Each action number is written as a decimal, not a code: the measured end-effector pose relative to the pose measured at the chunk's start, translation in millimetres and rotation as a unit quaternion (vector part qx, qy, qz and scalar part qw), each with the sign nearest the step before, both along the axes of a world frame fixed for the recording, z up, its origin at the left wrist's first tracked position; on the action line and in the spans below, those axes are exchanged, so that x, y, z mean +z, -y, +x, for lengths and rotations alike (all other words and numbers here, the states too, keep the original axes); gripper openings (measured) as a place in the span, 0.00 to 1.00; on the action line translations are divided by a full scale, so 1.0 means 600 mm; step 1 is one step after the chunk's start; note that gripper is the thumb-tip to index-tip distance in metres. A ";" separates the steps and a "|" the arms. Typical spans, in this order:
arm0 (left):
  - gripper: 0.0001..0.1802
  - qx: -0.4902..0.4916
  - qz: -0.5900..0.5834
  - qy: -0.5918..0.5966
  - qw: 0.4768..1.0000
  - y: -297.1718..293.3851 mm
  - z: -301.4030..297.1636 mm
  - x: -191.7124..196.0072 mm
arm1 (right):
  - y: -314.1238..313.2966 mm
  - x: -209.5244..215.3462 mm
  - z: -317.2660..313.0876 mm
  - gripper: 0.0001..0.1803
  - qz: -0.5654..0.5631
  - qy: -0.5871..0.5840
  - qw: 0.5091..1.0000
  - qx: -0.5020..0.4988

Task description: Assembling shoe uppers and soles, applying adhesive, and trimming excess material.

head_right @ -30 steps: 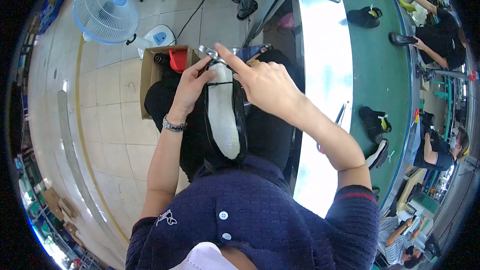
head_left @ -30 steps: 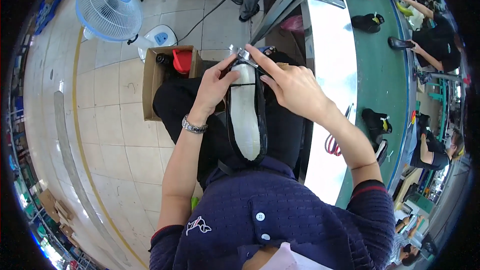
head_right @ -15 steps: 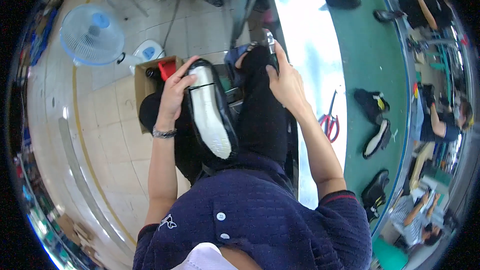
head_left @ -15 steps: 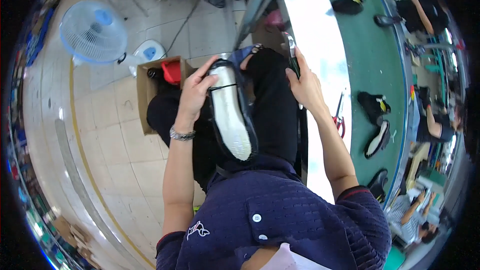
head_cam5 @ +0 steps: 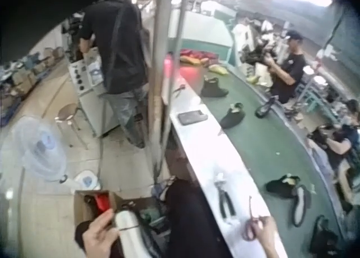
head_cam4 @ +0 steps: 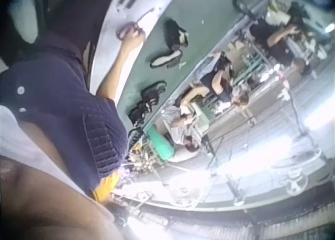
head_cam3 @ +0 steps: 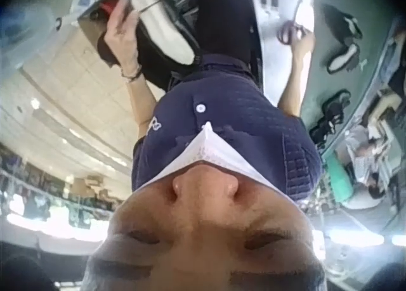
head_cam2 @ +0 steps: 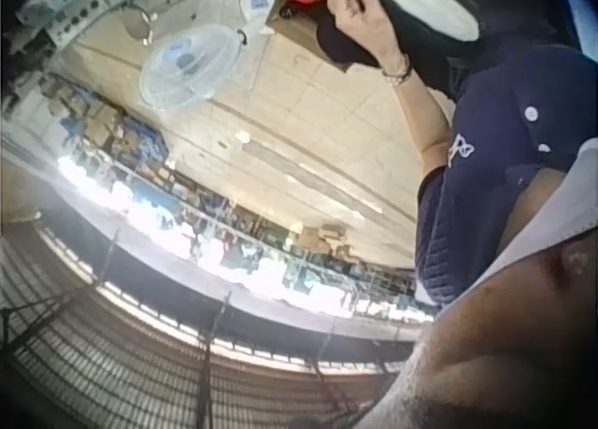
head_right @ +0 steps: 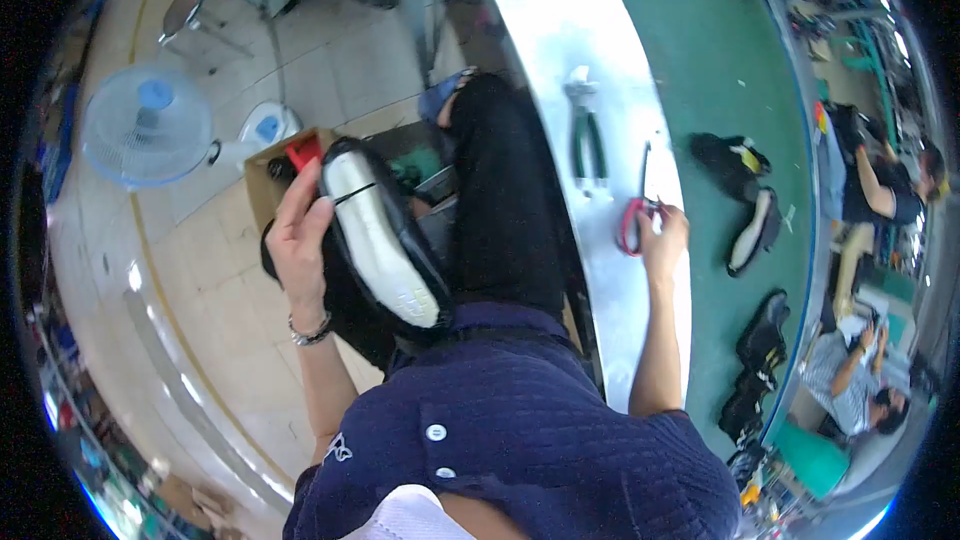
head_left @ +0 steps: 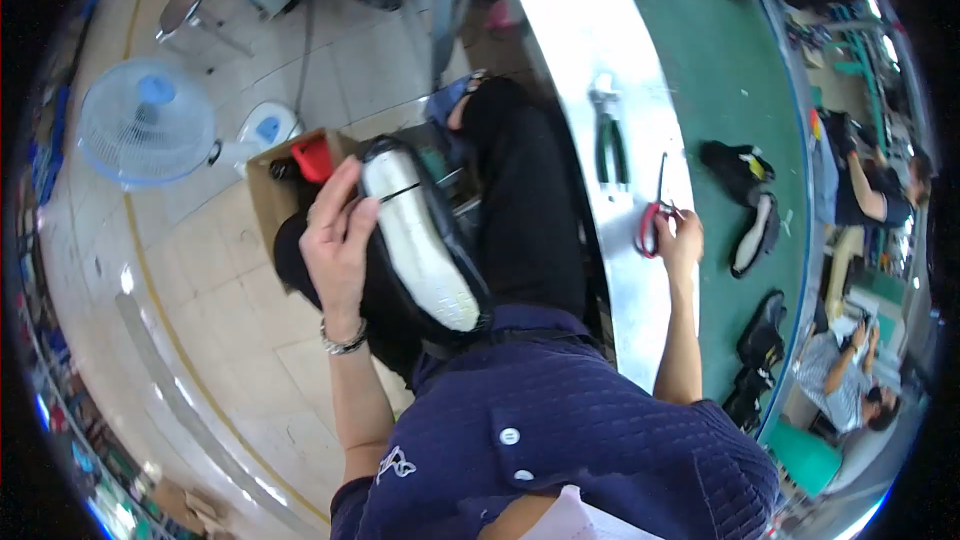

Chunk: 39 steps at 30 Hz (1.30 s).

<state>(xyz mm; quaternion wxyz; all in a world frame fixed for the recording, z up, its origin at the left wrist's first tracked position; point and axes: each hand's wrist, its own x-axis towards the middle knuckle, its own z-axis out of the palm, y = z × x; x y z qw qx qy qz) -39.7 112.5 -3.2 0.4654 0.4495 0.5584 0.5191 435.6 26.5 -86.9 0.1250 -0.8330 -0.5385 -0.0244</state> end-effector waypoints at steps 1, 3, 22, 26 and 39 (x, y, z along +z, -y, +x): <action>0.19 -0.011 0.016 -0.045 0.999 0.002 0.002 0.003 | 0.016 0.011 -0.003 0.27 -0.057 -0.106 0.990 -0.078; 0.16 -0.007 0.015 -0.041 0.999 0.004 0.007 -0.002 | 0.041 0.006 0.006 0.26 -0.047 -0.166 0.982 -0.081; 0.04 0.136 0.136 -0.287 0.938 0.025 0.061 -0.037 | -0.065 0.219 -0.369 0.36 -0.423 -0.805 0.407 0.089; 0.04 0.127 0.153 -0.298 0.934 0.024 0.054 -0.037 | -0.065 0.212 -0.407 0.25 -0.397 -0.751 0.515 0.114; 0.16 0.040 0.218 -0.483 0.847 0.010 0.032 -0.017 | -0.069 0.203 -0.318 0.11 -0.129 -0.585 0.792 0.116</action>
